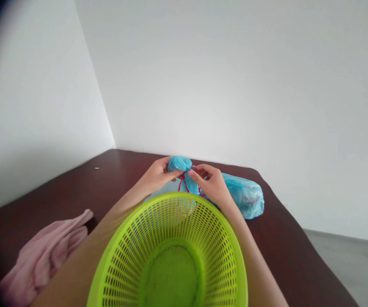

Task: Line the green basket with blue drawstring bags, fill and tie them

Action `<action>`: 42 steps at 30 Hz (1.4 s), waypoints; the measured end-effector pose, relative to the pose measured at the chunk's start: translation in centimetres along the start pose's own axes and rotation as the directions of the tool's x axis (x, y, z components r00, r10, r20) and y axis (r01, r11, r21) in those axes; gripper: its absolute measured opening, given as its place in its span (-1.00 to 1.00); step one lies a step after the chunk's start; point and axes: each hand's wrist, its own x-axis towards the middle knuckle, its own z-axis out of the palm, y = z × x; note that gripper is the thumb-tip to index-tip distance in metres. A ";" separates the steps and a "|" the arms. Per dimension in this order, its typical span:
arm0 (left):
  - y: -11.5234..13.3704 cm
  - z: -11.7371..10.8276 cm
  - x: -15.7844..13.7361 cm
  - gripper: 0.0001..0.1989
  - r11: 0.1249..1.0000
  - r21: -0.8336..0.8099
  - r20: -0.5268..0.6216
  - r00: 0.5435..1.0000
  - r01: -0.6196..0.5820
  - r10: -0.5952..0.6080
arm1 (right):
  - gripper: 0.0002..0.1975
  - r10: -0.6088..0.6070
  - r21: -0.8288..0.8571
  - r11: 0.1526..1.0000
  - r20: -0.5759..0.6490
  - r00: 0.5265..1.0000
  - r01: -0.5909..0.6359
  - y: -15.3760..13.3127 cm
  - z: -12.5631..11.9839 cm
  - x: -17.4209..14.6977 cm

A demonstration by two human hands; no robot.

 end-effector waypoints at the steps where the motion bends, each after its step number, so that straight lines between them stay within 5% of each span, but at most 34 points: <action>1: -0.1 0.1 -0.1 -0.61 1.000 -0.009 0.011 1.000 0.029 -0.029 | -0.63 -0.012 -0.022 1.000 -0.014 1.000 0.012 0.0 0.1 0.0; 5: -0.8 -0.3 -0.4 -0.57 0.997 0.017 0.015 0.997 0.079 -0.079 | -0.69 -0.050 0.019 0.998 -0.100 0.994 0.053 0.6 0.5 0.3; 8: -0.2 -1.4 -1.2 -0.48 0.970 0.230 -0.036 0.997 0.080 -0.074 | -0.77 -0.057 0.050 0.997 -0.118 0.991 0.063 0.9 0.3 0.4; 13: 4.0 -3.5 -2.9 -0.39 0.882 0.465 -0.051 0.993 -0.073 0.109 | -0.61 -0.064 0.078 0.993 -0.232 0.971 0.084 0.5 0.1 0.3; 17: 6.0 -2.7 -3.3 -0.56 0.876 0.405 0.059 0.964 -0.261 0.260 | -0.59 -0.091 0.201 0.973 -0.122 0.988 0.115 -0.4 0.4 0.0; 24: 3.8 -0.8 -2.0 -0.88 0.852 0.475 0.060 0.974 -0.219 0.217 | -0.56 -0.145 0.268 0.954 0.012 0.989 0.136 -1.8 0.5 -0.8; 31: 2.9 -2.7 -1.5 -0.69 0.869 0.487 -0.242 0.943 -0.085 0.228 | -0.57 -0.199 0.089 0.975 -0.078 0.977 0.206 -1.1 -0.4 -0.4; 34: 2.9 -3.1 -1.5 -0.63 0.876 0.480 -0.323 0.920 -0.043 0.221 | -0.81 -0.238 -0.048 0.971 -0.145 0.960 0.234 -0.6 -0.8 -0.2; 38: 3.1 -3.3 -1.4 -0.59 0.897 0.438 -0.373 0.896 -0.060 0.242 | -0.76 -0.280 -0.195 0.954 -0.301 0.912 0.229 -0.4 -1.1 -0.1; 42: 3.2 -2.9 -1.3 -0.59 0.933 0.350 -0.297 0.934 -0.089 0.201 | -0.74 -0.379 -0.373 0.900 -0.420 0.825 0.224 -1.5 -1.1 -0.6</action>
